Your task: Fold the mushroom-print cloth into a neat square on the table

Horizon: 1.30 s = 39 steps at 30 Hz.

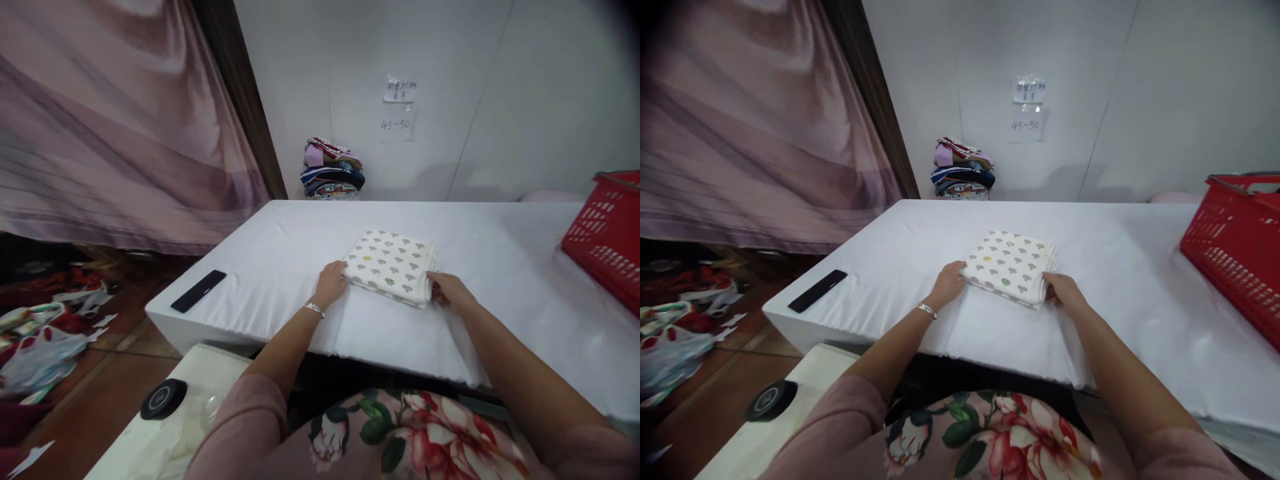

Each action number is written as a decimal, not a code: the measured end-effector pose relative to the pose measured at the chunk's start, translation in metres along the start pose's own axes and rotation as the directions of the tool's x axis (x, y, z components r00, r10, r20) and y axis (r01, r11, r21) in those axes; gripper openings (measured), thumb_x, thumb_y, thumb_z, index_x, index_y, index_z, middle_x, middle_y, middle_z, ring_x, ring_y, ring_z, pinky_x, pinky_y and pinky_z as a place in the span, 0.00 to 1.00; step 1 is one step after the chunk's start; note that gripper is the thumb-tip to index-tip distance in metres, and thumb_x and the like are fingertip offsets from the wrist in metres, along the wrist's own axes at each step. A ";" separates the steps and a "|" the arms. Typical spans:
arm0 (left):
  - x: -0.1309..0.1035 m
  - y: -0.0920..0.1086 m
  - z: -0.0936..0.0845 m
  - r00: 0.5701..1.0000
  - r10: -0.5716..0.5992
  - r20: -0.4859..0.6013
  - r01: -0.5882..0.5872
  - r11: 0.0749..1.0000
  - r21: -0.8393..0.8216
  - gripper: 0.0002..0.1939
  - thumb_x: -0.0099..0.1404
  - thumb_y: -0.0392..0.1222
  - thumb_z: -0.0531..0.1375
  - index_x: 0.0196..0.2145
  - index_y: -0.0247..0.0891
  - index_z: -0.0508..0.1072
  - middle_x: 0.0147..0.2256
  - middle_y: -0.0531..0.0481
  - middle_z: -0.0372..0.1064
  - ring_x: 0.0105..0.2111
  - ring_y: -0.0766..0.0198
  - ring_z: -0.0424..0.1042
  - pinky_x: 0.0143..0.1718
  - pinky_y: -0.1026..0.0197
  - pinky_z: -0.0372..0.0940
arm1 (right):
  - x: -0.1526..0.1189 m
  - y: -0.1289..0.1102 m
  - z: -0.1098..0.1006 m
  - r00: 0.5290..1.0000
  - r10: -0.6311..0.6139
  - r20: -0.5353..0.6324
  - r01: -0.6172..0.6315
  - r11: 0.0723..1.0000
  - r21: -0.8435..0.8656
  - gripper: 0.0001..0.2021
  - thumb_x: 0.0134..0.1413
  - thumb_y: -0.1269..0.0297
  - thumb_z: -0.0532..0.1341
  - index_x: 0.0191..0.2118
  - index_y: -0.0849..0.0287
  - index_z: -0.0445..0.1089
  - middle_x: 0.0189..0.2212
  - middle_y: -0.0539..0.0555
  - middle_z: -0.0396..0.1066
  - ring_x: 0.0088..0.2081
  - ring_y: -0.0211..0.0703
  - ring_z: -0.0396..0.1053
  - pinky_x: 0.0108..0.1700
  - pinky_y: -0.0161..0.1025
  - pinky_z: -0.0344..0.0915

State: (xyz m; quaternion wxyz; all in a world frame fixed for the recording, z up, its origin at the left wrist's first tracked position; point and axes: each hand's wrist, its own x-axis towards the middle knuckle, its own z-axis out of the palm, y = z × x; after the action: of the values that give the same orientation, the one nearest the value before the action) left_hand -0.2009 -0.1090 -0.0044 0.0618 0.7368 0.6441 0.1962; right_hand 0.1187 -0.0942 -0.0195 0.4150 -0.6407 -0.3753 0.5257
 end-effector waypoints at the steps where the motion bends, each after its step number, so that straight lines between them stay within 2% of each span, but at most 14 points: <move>1: 0.000 -0.003 0.002 1.000 0.005 0.002 -0.005 1.000 -0.013 0.27 0.58 0.32 0.54 0.56 0.40 0.63 0.58 0.47 0.59 0.58 0.59 0.56 0.59 0.55 0.54 | -0.002 -0.003 0.001 1.000 0.003 0.002 -0.003 1.000 -0.021 0.12 0.46 0.56 0.63 0.27 0.60 0.66 0.17 0.52 0.67 0.16 0.36 0.62 0.13 0.31 0.49; 6: 0.008 -0.006 0.010 0.997 0.037 -0.066 -0.041 0.996 -0.073 0.23 0.60 0.35 0.54 0.54 0.38 0.65 0.56 0.46 0.61 0.56 0.59 0.59 0.59 0.58 0.54 | -0.017 -0.018 0.005 1.000 0.017 -0.013 -0.018 0.993 -0.114 0.18 0.44 0.49 0.64 0.30 0.61 0.69 0.22 0.55 0.71 0.17 0.36 0.63 0.16 0.32 0.55; 12: 0.017 -0.009 0.014 0.997 0.040 -0.071 -0.046 0.995 -0.093 0.23 0.61 0.37 0.53 0.54 0.36 0.65 0.58 0.46 0.58 0.58 0.58 0.57 0.59 0.58 0.54 | -0.028 -0.028 0.010 1.000 -0.009 -0.017 0.005 0.975 -0.221 0.21 0.40 0.47 0.67 0.28 0.62 0.69 0.21 0.55 0.69 0.18 0.37 0.63 0.16 0.33 0.57; 16: 0.022 -0.007 0.014 0.996 0.058 -0.071 -0.062 0.996 -0.059 0.23 0.61 0.37 0.52 0.54 0.38 0.64 0.58 0.47 0.59 0.56 0.57 0.59 0.56 0.58 0.57 | -0.028 -0.030 0.014 0.999 -0.021 -0.045 0.010 0.972 -0.235 0.18 0.38 0.54 0.70 0.32 0.63 0.70 0.23 0.56 0.71 0.19 0.39 0.64 0.16 0.34 0.58; 20: 0.028 -0.010 0.013 0.991 0.008 -0.133 -0.018 0.997 -0.072 0.20 0.64 0.36 0.48 0.53 0.41 0.66 0.54 0.50 0.65 0.53 0.60 0.63 0.53 0.60 0.59 | -0.030 -0.027 0.023 0.998 -0.056 0.013 0.057 0.996 -0.062 0.13 0.39 0.68 0.68 0.34 0.62 0.70 0.24 0.54 0.72 0.21 0.39 0.66 0.19 0.34 0.64; 24: 0.030 -0.015 0.016 0.991 -0.068 -0.111 0.064 0.997 -0.040 0.20 0.63 0.35 0.49 0.51 0.39 0.68 0.51 0.48 0.68 0.50 0.57 0.65 0.50 0.58 0.61 | -0.035 -0.021 0.030 0.999 0.006 0.032 -0.007 1.000 0.030 0.09 0.42 0.70 0.65 0.33 0.63 0.69 0.24 0.54 0.73 0.22 0.41 0.69 0.22 0.37 0.68; 28: 0.028 -0.017 0.018 0.990 -0.074 -0.123 0.067 0.996 -0.067 0.20 0.63 0.35 0.49 0.51 0.39 0.68 0.51 0.48 0.68 0.50 0.58 0.65 0.51 0.58 0.60 | -0.035 -0.017 0.029 0.997 0.021 0.075 -0.020 1.000 -0.009 0.10 0.42 0.67 0.66 0.32 0.61 0.67 0.20 0.53 0.72 0.22 0.41 0.69 0.20 0.36 0.67; 31: 0.027 -0.017 0.018 0.989 -0.092 -0.119 0.083 0.994 -0.074 0.21 0.62 0.35 0.49 0.51 0.39 0.68 0.51 0.48 0.68 0.51 0.57 0.65 0.51 0.57 0.61 | -0.033 -0.014 0.026 0.998 -0.004 0.064 0.016 0.983 -0.185 0.11 0.43 0.62 0.67 0.30 0.60 0.65 0.14 0.52 0.68 0.16 0.40 0.65 0.16 0.33 0.61; 34: 0.026 -0.019 0.017 0.992 -0.077 -0.099 0.070 0.995 -0.073 0.21 0.61 0.36 0.50 0.51 0.38 0.68 0.50 0.47 0.68 0.51 0.56 0.65 0.52 0.56 0.60 | -0.036 -0.009 0.023 0.998 -0.063 0.031 0.070 0.944 -0.324 0.13 0.44 0.58 0.66 0.31 0.58 0.64 0.13 0.50 0.67 0.13 0.37 0.61 0.14 0.32 0.55; 36: 0.025 -0.021 0.016 0.994 -0.058 -0.093 0.048 0.993 -0.107 0.21 0.61 0.36 0.50 0.52 0.38 0.68 0.51 0.47 0.68 0.51 0.56 0.65 0.53 0.56 0.59 | -0.040 -0.004 0.022 0.994 -0.102 0.028 0.106 0.935 -0.338 0.14 0.46 0.54 0.65 0.33 0.58 0.64 0.15 0.49 0.67 0.13 0.35 0.60 0.14 0.32 0.54; 39: 0.020 -0.019 0.014 0.991 -0.065 -0.120 0.046 0.986 -0.157 0.21 0.59 0.35 0.51 0.51 0.38 0.68 0.52 0.47 0.67 0.52 0.58 0.64 0.55 0.57 0.58 | -0.047 0.004 0.019 0.988 -0.152 0.034 0.155 0.950 -0.270 0.17 0.47 0.51 0.64 0.37 0.57 0.65 0.16 0.48 0.67 0.13 0.34 0.59 0.15 0.31 0.54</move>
State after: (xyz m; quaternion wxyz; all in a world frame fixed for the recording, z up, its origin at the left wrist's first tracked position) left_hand -0.2120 -0.0840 -0.0193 0.0838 0.6978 0.6500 0.2891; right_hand 0.0921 -0.1364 -0.0082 0.3601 -0.6571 -0.4954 0.4395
